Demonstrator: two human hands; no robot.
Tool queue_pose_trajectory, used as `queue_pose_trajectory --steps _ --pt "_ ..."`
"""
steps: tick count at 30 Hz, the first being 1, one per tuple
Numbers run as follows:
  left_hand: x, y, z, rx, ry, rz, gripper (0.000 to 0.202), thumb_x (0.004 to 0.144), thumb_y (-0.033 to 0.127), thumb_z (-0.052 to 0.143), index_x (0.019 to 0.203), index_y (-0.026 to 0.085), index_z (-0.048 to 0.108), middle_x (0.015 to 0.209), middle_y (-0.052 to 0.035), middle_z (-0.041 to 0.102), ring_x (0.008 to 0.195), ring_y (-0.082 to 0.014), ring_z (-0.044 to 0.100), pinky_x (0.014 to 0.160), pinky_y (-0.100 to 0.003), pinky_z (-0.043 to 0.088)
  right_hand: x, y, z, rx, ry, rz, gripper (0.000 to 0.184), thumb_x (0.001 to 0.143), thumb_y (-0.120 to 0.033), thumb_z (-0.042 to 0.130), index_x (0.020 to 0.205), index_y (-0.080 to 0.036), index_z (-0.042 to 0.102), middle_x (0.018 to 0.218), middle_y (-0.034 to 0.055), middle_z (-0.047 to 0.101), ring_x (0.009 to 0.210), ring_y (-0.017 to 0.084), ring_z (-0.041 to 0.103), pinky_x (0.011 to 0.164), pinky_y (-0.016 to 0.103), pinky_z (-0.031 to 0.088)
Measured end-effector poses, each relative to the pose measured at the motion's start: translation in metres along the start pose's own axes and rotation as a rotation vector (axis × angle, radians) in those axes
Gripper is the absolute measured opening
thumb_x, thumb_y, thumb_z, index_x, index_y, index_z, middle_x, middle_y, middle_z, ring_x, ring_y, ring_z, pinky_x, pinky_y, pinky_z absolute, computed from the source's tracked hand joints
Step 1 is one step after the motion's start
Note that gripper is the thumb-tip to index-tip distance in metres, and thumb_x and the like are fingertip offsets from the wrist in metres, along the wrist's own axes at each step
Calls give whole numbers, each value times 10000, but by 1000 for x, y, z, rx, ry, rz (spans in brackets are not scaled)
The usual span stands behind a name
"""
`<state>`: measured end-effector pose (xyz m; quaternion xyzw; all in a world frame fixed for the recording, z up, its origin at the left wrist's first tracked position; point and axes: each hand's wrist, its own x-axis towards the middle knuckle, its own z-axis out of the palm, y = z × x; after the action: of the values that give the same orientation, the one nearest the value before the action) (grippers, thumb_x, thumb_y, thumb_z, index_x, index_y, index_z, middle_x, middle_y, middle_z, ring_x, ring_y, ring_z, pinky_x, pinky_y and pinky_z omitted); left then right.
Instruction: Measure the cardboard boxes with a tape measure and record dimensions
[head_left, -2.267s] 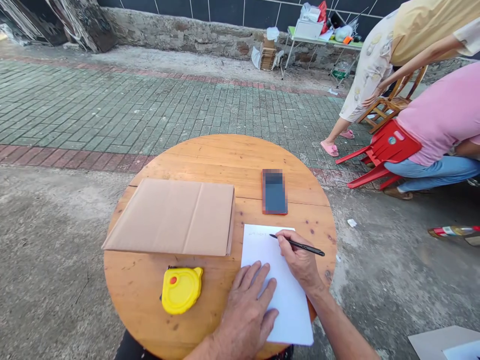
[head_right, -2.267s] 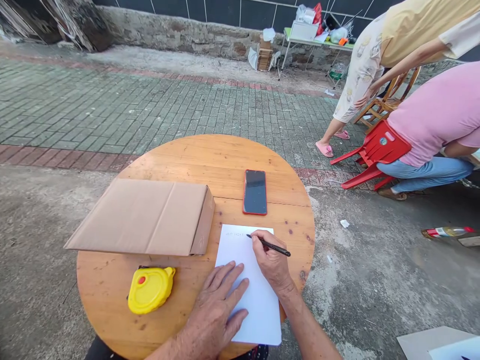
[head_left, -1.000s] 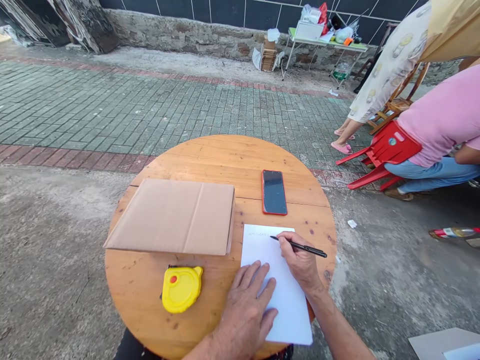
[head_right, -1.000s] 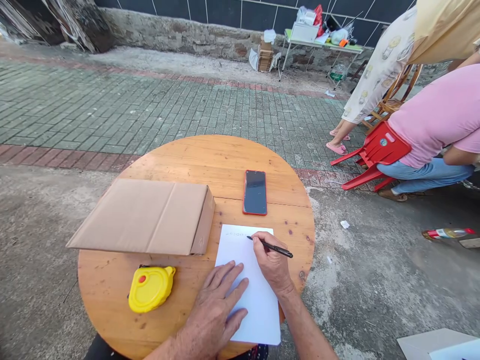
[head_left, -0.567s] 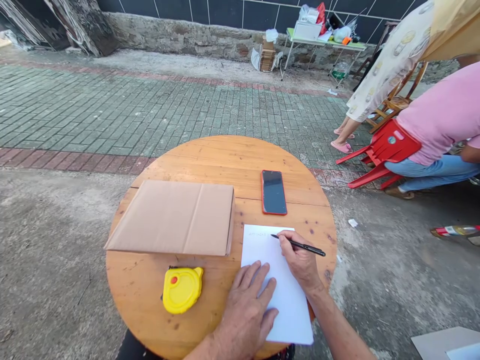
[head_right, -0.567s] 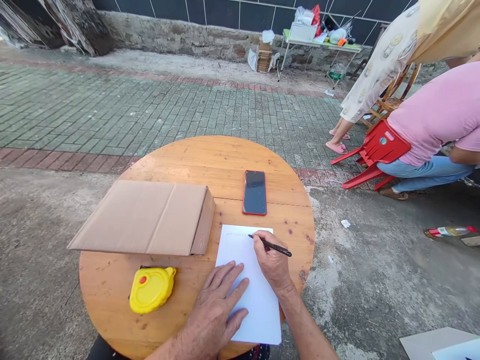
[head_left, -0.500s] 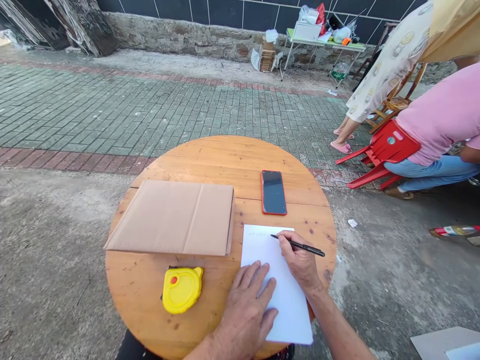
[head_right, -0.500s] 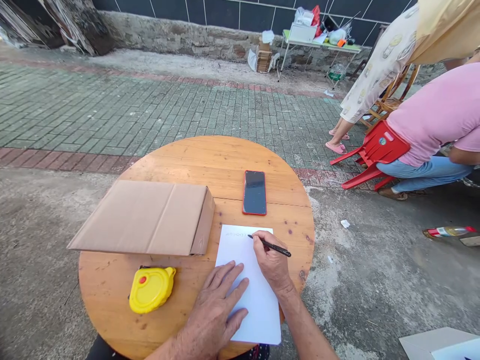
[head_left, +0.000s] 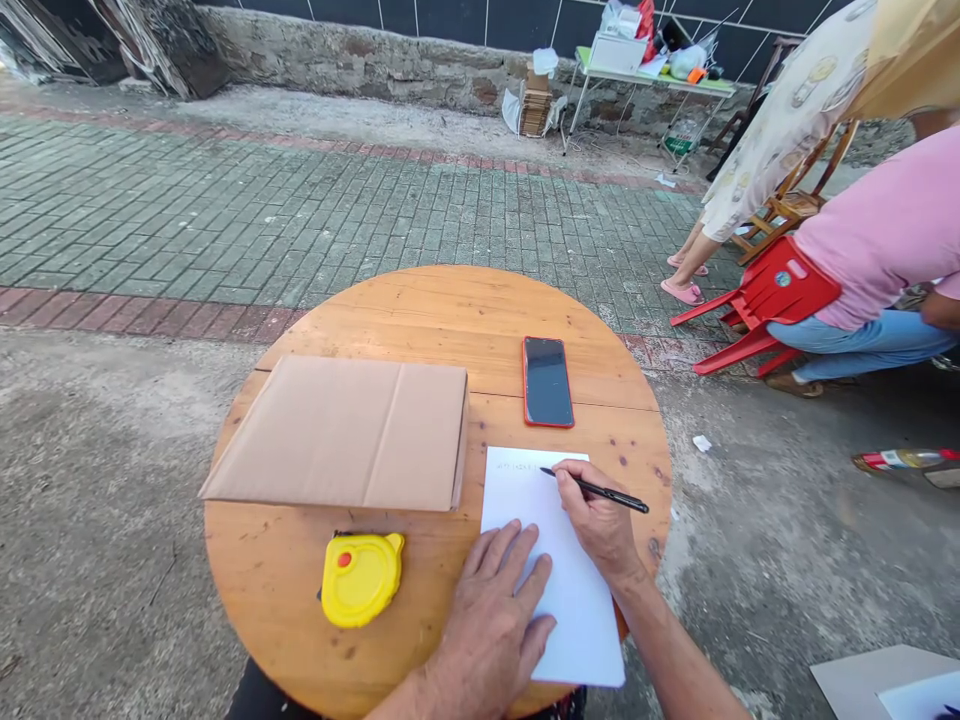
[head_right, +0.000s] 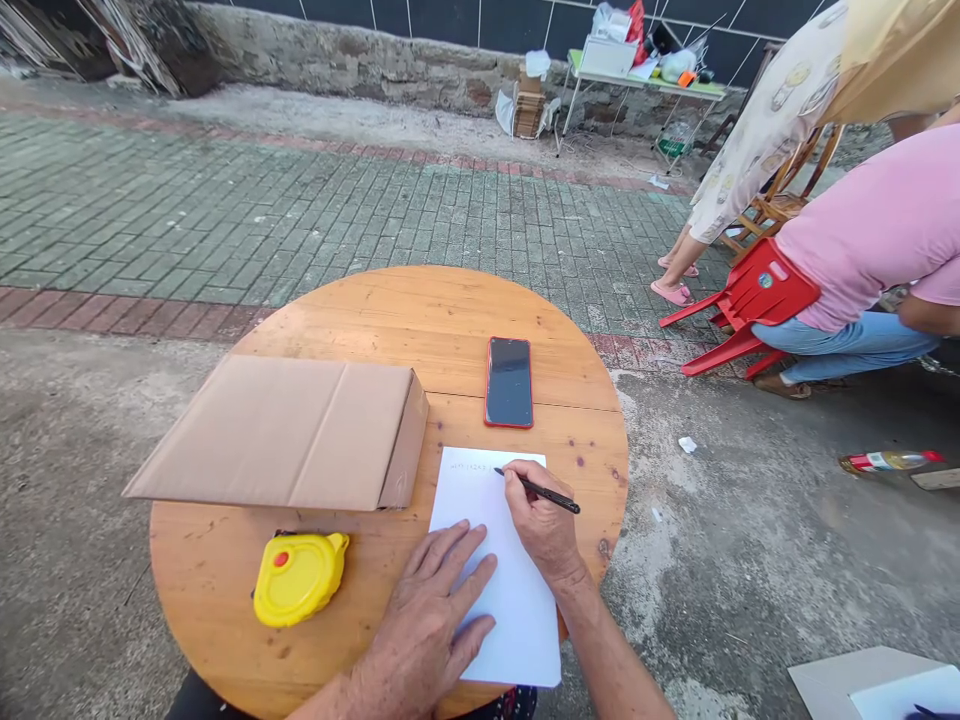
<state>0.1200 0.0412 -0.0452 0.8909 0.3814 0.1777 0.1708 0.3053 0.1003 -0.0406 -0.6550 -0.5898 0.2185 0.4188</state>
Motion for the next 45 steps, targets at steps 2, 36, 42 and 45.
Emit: queue_pose_trajectory --steps 2,36,42,45 --pt "0 0 0 0 7 0 423 894 433 599 1252 209 604 1422 -88 546 1299 -317 482 1028 -500 445 0 0 0 -10 -1 0 197 904 -298 523 830 -185 667 547 -32 544 456 122 496 457 235 408" --pt "0 0 -1 -23 -9 -9 419 907 420 584 1270 210 592 1437 -79 531 1326 -309 449 1051 -495 420 -3 2 -1 13 21 69 214 900 -327 526 805 -193 663 525 -37 522 456 122 485 452 235 396" --pt "0 0 0 -22 -15 -15 417 899 403 596 1270 213 594 1438 -83 528 1320 -312 454 1051 -497 417 -3 4 -1 52 34 108 222 902 -339 526 809 -190 661 528 -37 513 464 119 473 448 231 385" --pt "0 0 0 -20 -20 -11 424 897 405 597 1275 214 592 1436 -80 531 1318 -313 456 1050 -494 417 -3 4 -1 55 35 116 220 899 -345 529 811 -191 661 539 -34 522 478 123 485 463 235 401"
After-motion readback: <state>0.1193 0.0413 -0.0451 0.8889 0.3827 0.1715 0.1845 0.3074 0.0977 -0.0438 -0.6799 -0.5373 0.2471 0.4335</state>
